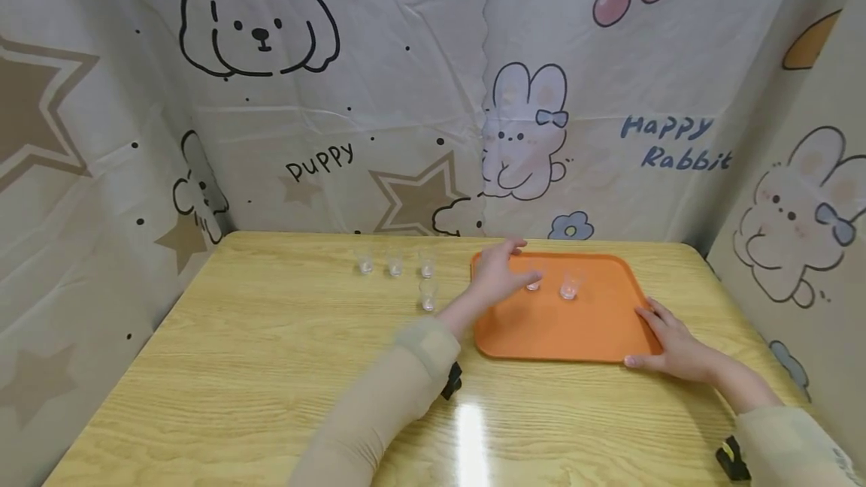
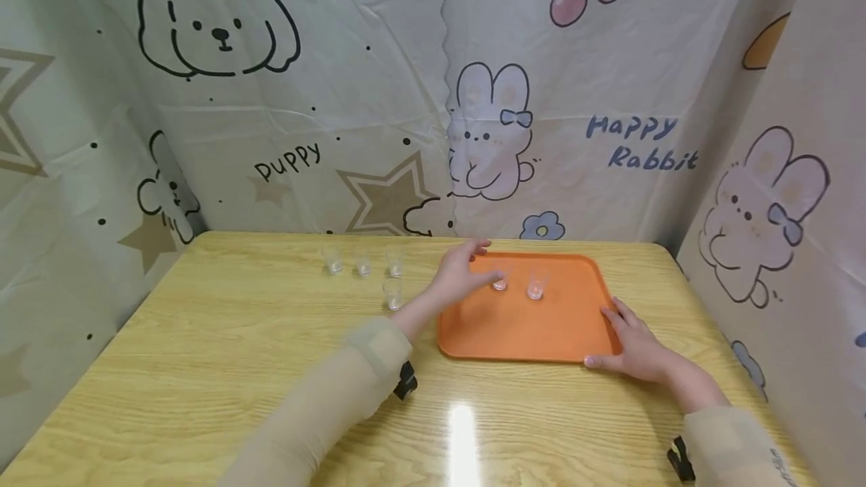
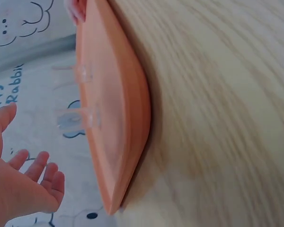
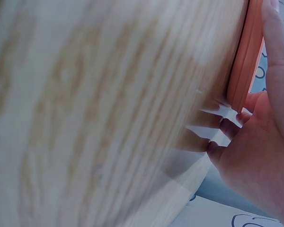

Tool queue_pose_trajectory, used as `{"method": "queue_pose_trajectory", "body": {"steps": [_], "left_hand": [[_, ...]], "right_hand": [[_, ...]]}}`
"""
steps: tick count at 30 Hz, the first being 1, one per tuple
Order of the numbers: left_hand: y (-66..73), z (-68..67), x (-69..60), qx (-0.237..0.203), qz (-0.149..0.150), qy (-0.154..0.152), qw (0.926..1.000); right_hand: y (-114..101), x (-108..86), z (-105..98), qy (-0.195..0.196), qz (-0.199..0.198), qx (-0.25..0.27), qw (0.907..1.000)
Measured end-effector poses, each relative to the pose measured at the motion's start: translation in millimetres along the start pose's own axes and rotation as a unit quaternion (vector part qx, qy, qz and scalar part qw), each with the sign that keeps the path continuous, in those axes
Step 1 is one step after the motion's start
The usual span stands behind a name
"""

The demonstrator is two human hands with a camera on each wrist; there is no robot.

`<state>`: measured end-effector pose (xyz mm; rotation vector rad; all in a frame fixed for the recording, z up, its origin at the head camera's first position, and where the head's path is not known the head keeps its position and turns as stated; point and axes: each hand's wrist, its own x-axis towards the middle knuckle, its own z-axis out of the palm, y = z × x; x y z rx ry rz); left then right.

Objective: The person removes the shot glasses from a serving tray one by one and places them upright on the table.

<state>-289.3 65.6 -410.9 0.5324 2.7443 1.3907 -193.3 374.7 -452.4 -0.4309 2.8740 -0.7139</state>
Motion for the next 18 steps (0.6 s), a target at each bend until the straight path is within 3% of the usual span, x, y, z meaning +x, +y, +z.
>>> {"method": "queue_pose_trajectory", "body": {"steps": [12, 18], "left_hand": [[-1.7, 23.6, 7.1, 0.015, -0.057, -0.003, 0.9983], [-3.0, 32.2, 11.1, 0.032, -0.058, 0.018, 0.9977]], "right_hand": [[2.7, 0.8, 2.3, 0.006, -0.007, 0.0, 1.0], [2.0, -0.6, 1.1, 0.009, -0.006, -0.001, 0.9999]]}}
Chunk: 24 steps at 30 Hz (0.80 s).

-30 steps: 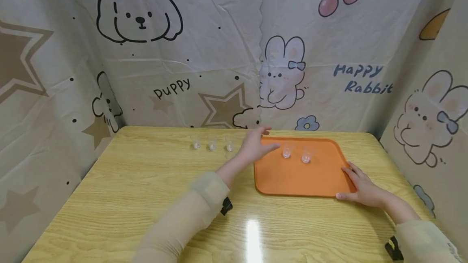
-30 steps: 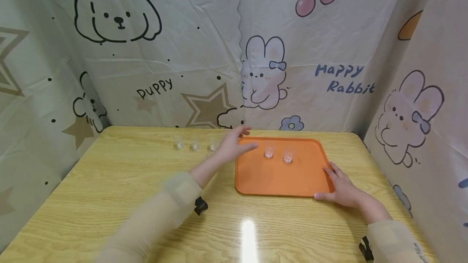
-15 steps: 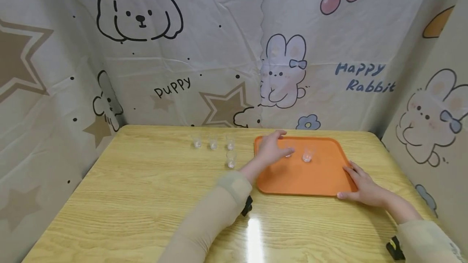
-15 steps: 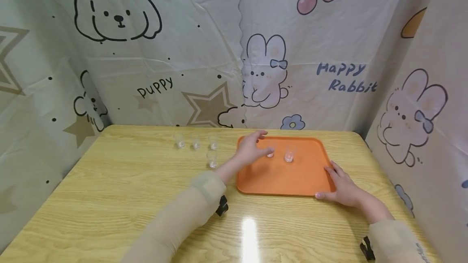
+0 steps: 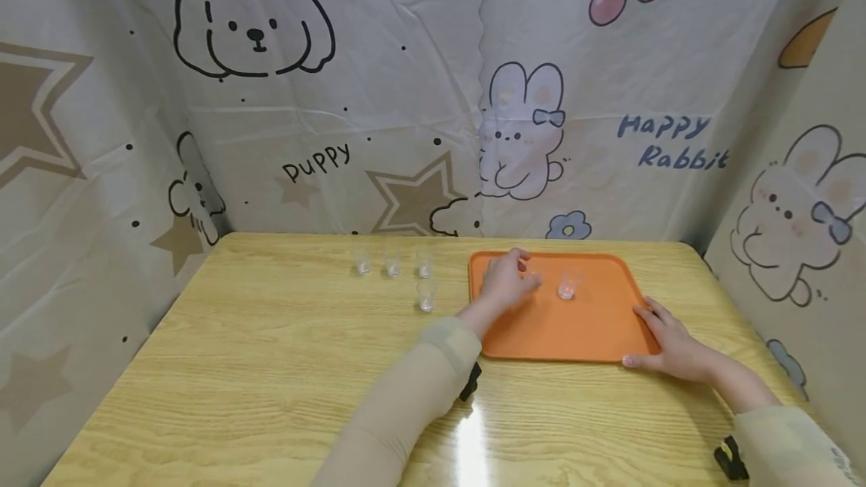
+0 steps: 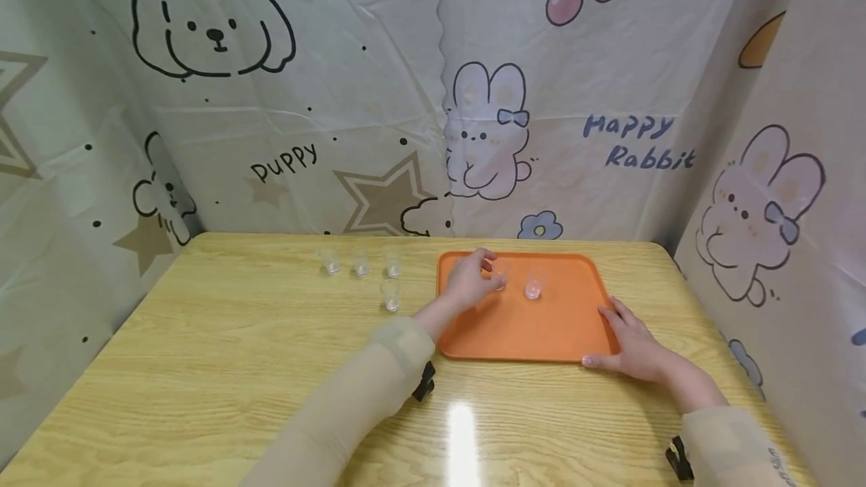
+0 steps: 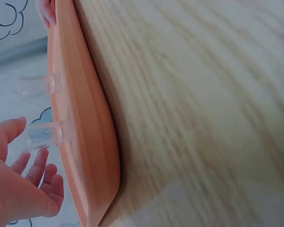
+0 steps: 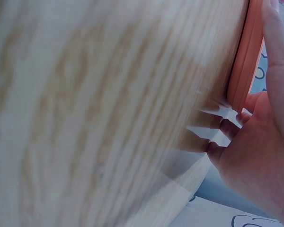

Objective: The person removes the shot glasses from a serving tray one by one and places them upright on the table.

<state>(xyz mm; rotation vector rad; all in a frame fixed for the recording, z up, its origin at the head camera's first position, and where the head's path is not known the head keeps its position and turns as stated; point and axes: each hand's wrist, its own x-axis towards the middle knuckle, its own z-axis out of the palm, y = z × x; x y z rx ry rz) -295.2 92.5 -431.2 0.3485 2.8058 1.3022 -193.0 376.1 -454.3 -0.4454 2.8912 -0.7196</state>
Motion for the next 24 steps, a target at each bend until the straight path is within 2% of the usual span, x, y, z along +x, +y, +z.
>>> {"method": "queue_pose_trajectory", "body": {"steps": [6, 13, 18, 24], "left_hand": [[0.1, 7.2, 2.6, 0.016, 0.0, 0.013, 0.9998], [-0.5, 10.7, 3.7, 0.008, -0.007, 0.015, 0.9998], [-0.6, 7.9, 1.2, 0.009, 0.0, 0.009, 0.9999], [4.8, -2.6, -3.5, 0.011, 0.009, -0.006, 0.9999]], "right_hand": [[0.4, -1.6, -0.6, 0.0, -0.001, 0.001, 1.0], [0.9, -1.6, -0.7, 0.001, -0.002, 0.0, 1.0], [1.5, -0.9, -0.6, -0.001, -0.001, -0.002, 1.0], [1.2, 0.3, -0.3, 0.001, -0.002, -0.007, 1.0]]}}
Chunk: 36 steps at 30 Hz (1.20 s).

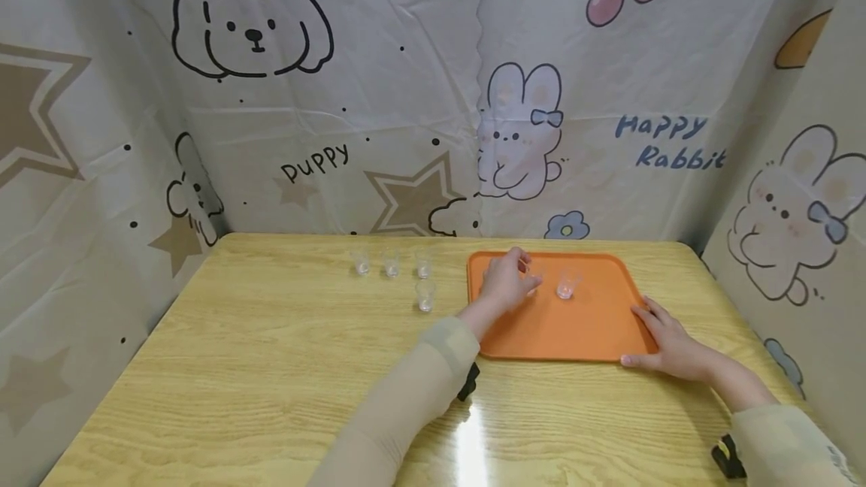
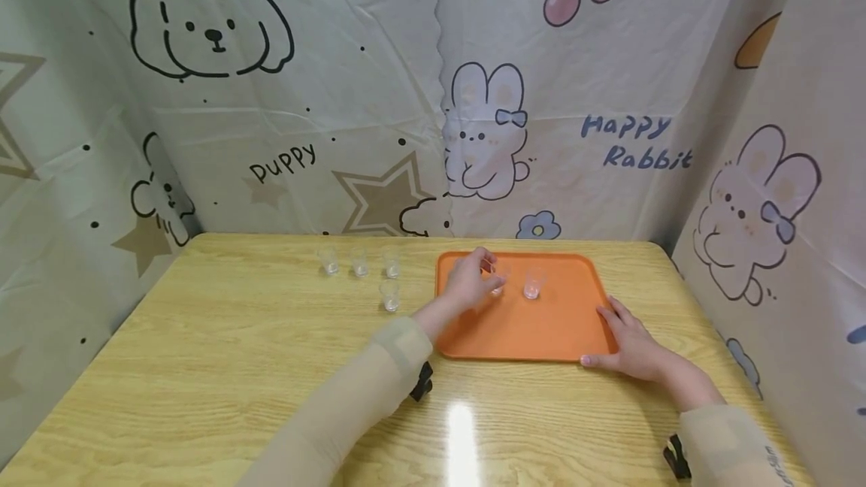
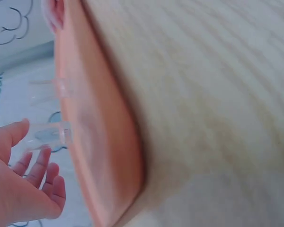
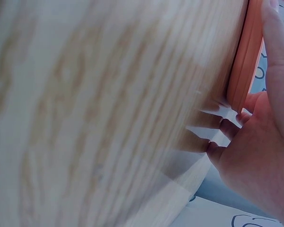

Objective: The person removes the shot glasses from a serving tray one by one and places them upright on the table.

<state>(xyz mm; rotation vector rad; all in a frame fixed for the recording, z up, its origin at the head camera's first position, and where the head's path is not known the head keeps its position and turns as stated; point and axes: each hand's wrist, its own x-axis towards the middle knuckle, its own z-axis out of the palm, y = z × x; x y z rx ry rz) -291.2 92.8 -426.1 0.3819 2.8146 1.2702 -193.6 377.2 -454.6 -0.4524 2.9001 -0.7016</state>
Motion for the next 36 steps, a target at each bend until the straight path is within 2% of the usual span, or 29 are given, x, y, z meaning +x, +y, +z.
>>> {"method": "queue_pose_trajectory", "body": {"steps": [7, 10, 14, 20, 25, 30, 36], "left_hand": [[15.0, -24.6, -9.6, 0.016, -0.001, -0.019, 0.9997], [20.5, -36.9, -14.0, 0.001, 0.002, -0.031, 0.9995], [25.5, -54.5, -20.3, -0.012, 0.021, -0.039, 0.999], [31.4, -82.7, -32.7, -0.004, 0.053, -0.05, 0.9973], [35.7, -112.0, -45.4, -0.007, 0.082, -0.061, 0.9947], [34.6, -144.6, -58.2, -0.01, 0.105, -0.054, 0.9929], [24.0, -176.0, -70.7, -0.027, 0.118, -0.032, 0.9922]], "right_hand": [[0.5, 0.4, -0.3, 0.001, -0.001, -0.006, 1.0], [0.7, 0.4, -0.5, 0.0, 0.0, -0.004, 1.0], [0.7, 0.4, -0.5, -0.003, 0.003, -0.002, 1.0], [-0.1, 0.6, -1.3, -0.003, 0.002, -0.002, 1.0], [-0.1, 0.4, -0.8, -0.002, 0.003, -0.006, 1.0], [-1.1, 0.6, -0.5, -0.005, 0.005, -0.004, 1.0], [-2.6, 0.8, -1.0, -0.006, 0.008, -0.001, 0.9999]]}}
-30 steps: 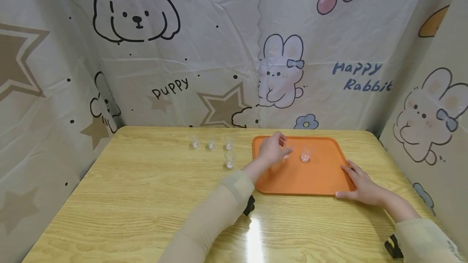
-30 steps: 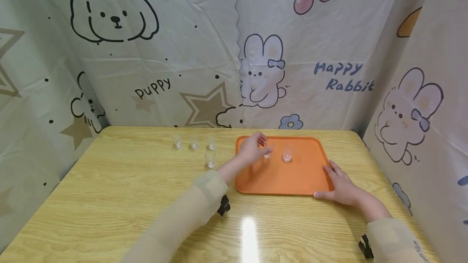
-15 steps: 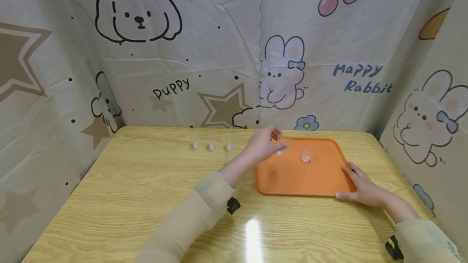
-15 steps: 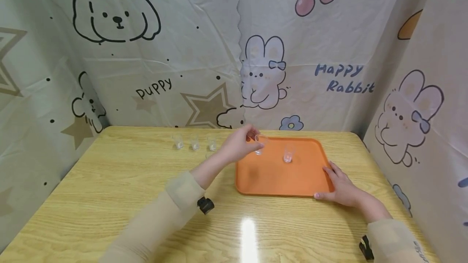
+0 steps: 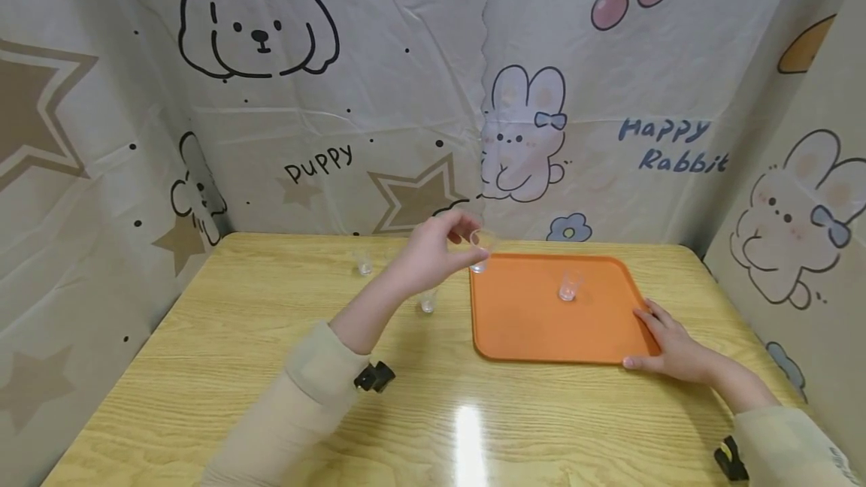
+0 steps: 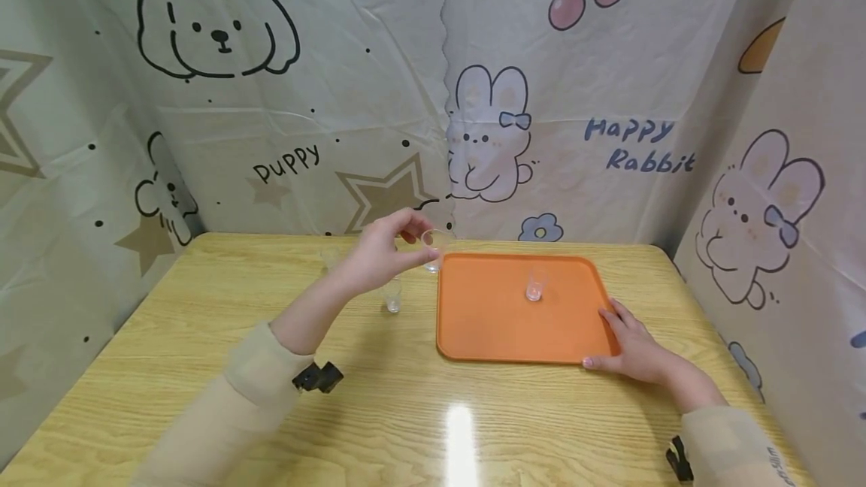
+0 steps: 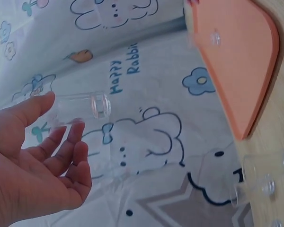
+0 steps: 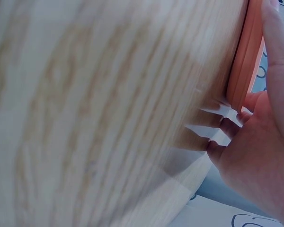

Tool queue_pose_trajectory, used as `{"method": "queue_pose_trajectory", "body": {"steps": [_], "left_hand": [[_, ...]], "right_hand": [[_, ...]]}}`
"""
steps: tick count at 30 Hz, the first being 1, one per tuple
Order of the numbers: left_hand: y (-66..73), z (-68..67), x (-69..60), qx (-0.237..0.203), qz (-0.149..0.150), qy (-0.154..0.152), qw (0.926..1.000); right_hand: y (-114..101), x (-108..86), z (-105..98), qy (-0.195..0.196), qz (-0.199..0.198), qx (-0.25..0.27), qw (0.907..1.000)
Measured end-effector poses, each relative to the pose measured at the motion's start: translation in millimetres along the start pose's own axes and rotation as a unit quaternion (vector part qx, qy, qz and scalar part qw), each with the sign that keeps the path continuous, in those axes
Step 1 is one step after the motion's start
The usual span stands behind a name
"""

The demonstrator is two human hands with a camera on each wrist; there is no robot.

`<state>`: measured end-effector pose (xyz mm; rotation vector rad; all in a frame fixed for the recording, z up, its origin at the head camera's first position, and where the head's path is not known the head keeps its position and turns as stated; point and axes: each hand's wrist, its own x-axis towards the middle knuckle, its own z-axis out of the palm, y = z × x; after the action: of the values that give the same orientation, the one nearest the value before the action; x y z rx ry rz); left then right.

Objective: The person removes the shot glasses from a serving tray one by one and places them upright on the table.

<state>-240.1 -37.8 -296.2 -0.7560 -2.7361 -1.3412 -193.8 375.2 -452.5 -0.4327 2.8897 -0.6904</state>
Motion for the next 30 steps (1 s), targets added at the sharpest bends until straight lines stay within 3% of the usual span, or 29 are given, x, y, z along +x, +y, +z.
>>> {"method": "queue_pose_trajectory", "body": {"steps": [6, 13, 24, 30], "left_hand": [[-12.9, -22.3, -14.5, -0.005, -0.005, 0.038, 0.9992], [-41.7, -32.6, -28.4, -0.019, -0.03, 0.09, 0.9953], [-109.8, -25.8, -44.3, -0.022, -0.112, 0.118, 0.9865], [-137.5, -18.4, -46.5, -0.017, -0.136, 0.115, 0.9839]], "right_hand": [[-1.5, 0.7, 0.5, -0.004, 0.0, 0.006, 1.0], [-2.2, 0.1, 0.3, -0.001, 0.002, 0.006, 1.0], [-0.2, -0.7, -0.3, -0.001, 0.001, 0.0, 1.0], [-0.3, -0.7, -0.3, -0.003, 0.0, 0.002, 1.0]]}}
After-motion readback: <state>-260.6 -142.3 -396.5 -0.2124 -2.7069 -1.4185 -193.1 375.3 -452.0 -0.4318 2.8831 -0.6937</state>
